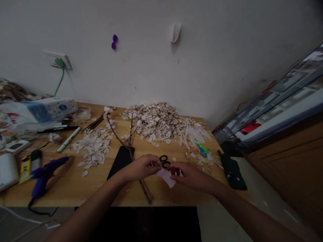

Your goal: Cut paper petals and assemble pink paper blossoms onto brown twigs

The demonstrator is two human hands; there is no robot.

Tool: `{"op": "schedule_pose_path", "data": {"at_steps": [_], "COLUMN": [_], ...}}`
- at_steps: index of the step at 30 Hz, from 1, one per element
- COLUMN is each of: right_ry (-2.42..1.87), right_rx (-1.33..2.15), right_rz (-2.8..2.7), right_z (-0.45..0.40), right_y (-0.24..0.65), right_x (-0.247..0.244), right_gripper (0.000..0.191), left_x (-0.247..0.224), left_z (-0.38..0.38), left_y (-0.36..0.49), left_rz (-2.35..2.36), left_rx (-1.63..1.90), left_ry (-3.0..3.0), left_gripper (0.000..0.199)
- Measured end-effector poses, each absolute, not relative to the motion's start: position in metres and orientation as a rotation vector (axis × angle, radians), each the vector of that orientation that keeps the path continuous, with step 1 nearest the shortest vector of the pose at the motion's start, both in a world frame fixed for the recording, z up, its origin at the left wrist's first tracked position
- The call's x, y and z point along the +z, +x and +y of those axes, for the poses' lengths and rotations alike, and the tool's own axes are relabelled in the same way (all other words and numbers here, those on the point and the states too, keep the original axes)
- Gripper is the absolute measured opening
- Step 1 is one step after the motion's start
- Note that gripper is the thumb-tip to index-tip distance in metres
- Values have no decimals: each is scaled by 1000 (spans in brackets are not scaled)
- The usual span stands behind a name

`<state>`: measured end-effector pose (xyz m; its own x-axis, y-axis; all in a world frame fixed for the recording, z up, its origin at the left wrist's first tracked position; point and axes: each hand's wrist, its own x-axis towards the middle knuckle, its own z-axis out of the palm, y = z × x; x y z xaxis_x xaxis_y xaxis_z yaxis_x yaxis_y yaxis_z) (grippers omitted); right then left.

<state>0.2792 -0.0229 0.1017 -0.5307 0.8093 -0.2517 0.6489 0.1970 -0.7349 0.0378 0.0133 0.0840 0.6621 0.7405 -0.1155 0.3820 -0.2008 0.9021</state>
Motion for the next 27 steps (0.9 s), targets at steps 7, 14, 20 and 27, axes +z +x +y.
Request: {"op": "schedule_pose_path", "data": {"at_steps": [7, 14, 20, 27], "right_ry": [-1164, -1085, -1216, -1235], "right_rx": [1130, 1132, 1237, 1156], "right_rz": [-2203, -2175, -2085, -2063], "right_z": [-17, -2, 6, 16], "right_y": [284, 266, 261, 253], "right_x": [94, 105, 104, 100], "right_gripper": [27, 14, 11, 9], "left_x": [95, 107, 116, 115], "left_z": [14, 21, 30, 45], "left_y": [42, 44, 43, 42], "left_rz": [863, 881, 923, 989], "left_rx": [345, 300, 262, 304], "left_ry": [1889, 1985, 2086, 2103], "left_gripper": [14, 15, 17, 17]}}
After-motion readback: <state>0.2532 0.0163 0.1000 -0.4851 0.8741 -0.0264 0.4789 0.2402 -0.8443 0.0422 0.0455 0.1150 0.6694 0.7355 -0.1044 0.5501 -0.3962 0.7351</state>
